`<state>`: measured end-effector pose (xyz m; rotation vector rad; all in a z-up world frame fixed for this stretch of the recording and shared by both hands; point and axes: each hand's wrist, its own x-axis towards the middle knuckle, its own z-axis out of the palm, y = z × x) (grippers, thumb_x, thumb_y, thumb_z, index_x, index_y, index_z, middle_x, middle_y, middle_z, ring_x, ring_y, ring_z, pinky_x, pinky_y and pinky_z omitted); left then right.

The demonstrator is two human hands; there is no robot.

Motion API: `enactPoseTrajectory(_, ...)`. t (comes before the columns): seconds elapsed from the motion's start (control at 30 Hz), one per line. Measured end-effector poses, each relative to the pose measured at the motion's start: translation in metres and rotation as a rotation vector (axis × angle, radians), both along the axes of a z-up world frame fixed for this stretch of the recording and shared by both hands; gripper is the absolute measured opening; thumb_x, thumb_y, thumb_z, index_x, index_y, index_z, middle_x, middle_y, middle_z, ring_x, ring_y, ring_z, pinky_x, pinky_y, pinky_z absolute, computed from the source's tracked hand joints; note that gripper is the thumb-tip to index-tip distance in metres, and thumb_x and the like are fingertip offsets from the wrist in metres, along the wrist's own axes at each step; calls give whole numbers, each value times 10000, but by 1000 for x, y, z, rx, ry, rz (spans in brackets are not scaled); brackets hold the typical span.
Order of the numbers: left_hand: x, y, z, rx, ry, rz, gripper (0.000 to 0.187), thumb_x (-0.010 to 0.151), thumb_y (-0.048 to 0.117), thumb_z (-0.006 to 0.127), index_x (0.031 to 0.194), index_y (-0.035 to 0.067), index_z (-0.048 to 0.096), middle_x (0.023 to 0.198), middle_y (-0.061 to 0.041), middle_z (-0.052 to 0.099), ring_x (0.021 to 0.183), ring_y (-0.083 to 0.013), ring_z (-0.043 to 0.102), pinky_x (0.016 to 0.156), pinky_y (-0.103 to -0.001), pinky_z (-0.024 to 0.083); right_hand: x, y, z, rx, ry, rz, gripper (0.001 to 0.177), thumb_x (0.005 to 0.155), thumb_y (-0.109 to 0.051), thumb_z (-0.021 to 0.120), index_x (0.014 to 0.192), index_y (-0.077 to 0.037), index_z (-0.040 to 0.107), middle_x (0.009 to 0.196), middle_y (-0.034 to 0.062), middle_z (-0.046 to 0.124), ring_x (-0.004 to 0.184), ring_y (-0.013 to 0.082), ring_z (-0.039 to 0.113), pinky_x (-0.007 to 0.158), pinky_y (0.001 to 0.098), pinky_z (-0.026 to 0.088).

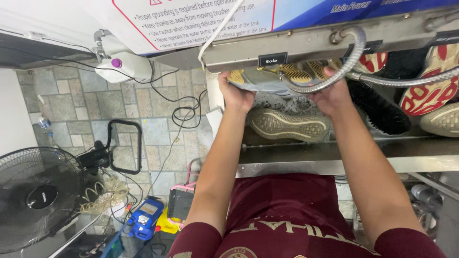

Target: The person uses a shoe cleaning machine to clean a grey and orange sneaker. They hold the shoe against rotating brushes and water jets, focusing on the sole and upper parts. The person rotates the shoe to ensure all areas are cleaned and rinsed.

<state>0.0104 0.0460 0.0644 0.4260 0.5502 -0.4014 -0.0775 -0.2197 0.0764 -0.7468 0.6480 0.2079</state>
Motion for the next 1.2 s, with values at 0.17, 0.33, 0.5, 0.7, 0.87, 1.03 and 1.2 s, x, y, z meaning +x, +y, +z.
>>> enactPoseTrajectory(0.17, 15, -1, 13, -11, 36, 11, 642, 878, 557, 476, 1350, 132, 574, 1333, -87, 607, 1240, -302, 561, 1036, -531, 449, 6, 4, 16, -41, -39, 39, 651, 857, -397, 657, 1396, -49, 550, 1303, 111, 668, 1179, 285, 660, 1021, 425, 546)
enactPoseTrajectory(0.33, 10, -4, 2, -3, -4, 55, 623, 916, 537, 481, 1358, 108, 576, 1358, -80, 612, 1275, -289, 557, 1101, -489, 436, -6, -1, 13, -23, -45, 15, 614, 884, -342, 647, 1411, -40, 557, 1309, 86, 683, 1212, 257, 663, 1067, 406, 533)
enactPoseTrajectory(0.5, -6, -6, -22, -62, -76, 59, 585, 918, 468, 471, 1341, 78, 578, 1335, -102, 628, 1249, -318, 569, 1099, -481, 435, -30, -18, -6, -4, -133, 32, 407, 1051, -339, 619, 1294, -15, 575, 1198, 128, 676, 1062, 260, 644, 956, 445, 508)
enactPoseTrajectory(0.7, -11, -13, -13, 56, -74, 105, 591, 947, 494, 439, 1358, 88, 567, 1343, -102, 632, 1269, -301, 572, 1107, -466, 443, -33, -16, 1, -45, -73, 19, 447, 922, -361, 581, 1258, -71, 628, 1207, 95, 708, 1094, 251, 694, 957, 427, 580)
enactPoseTrajectory(0.87, 8, -17, -15, 94, 21, 85, 627, 952, 571, 420, 1344, 102, 559, 1334, -95, 607, 1248, -294, 561, 1070, -480, 445, -24, -12, -11, -19, 6, -47, 395, 1005, -390, 599, 1248, -80, 614, 1187, 113, 707, 1050, 271, 673, 870, 426, 538)
enactPoseTrajectory(1.03, -4, -16, -23, 14, -77, 76, 605, 919, 491, 458, 1338, 70, 574, 1349, -116, 607, 1253, -306, 568, 1089, -463, 452, -37, -18, -22, 9, -127, -9, 479, 881, -311, 614, 1271, -33, 619, 1232, 119, 715, 1124, 276, 698, 984, 442, 584)
enactPoseTrajectory(1.2, -28, -22, -25, -77, -217, 67, 610, 923, 450, 486, 1362, 33, 566, 1345, -142, 623, 1252, -329, 574, 1116, -474, 426, -51, -30, -9, -25, -278, 19, 563, 907, -253, 657, 1409, -14, 570, 1346, 102, 662, 1239, 268, 646, 1113, 451, 491)
